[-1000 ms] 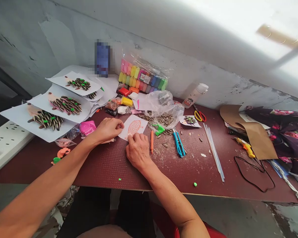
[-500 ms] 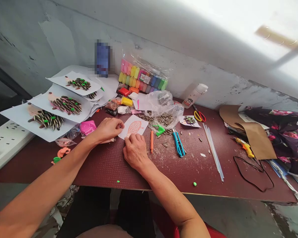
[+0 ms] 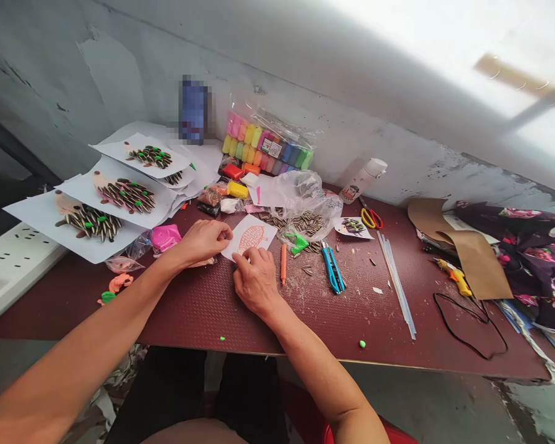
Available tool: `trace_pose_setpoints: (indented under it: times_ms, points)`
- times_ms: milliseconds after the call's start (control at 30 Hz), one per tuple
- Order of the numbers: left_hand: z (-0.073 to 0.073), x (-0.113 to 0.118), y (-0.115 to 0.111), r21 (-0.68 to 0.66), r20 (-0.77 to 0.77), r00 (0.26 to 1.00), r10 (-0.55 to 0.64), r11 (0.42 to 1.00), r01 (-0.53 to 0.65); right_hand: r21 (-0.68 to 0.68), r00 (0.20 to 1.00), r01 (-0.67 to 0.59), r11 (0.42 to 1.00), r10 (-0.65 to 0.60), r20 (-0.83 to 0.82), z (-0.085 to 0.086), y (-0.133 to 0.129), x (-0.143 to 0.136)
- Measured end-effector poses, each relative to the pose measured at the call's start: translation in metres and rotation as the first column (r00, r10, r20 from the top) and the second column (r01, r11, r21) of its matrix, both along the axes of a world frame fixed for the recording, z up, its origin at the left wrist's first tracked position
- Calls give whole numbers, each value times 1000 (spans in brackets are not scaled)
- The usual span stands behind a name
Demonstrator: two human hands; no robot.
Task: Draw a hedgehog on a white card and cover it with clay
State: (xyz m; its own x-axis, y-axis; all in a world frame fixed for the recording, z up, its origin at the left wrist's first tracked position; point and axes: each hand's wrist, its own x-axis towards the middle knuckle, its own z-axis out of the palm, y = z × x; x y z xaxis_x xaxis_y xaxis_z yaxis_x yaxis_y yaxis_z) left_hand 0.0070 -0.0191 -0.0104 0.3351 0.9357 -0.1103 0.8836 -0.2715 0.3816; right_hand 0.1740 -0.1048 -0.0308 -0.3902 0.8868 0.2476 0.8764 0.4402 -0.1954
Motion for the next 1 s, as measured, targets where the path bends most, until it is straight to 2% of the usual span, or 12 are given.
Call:
trace_pose_setpoints:
  times_ms: [300, 600, 700, 800, 900, 1000]
  points:
    - [-3, -1, 1, 7, 11, 1000, -4, 1000, 4, -27, 998, -1, 1000, 3, 66, 0, 1, -1]
    - [-4, -1, 2, 14, 19, 1000, -11, 1000, 11, 21, 989, -48, 999, 45, 140, 0, -2, -5]
    - [-4, -1, 2, 17, 17, 1000, -5, 1000, 5, 28, 991, -86, 996, 82, 110, -1, -4, -4]
    - [-4, -1, 2, 9, 13, 1000, -2, 1000, 2, 35, 992, -129, 991, 129, 10, -2, -4, -1]
    - [-4, -1, 3, 3, 15, 1000, -6, 1000, 6, 69, 999, -32, 997, 34, -16, -1, 0, 4]
    - [-4, -1, 3, 2, 14, 1000, -9, 1000, 9, 102, 995, 68, 992, -75, 64, 0, 4, 9]
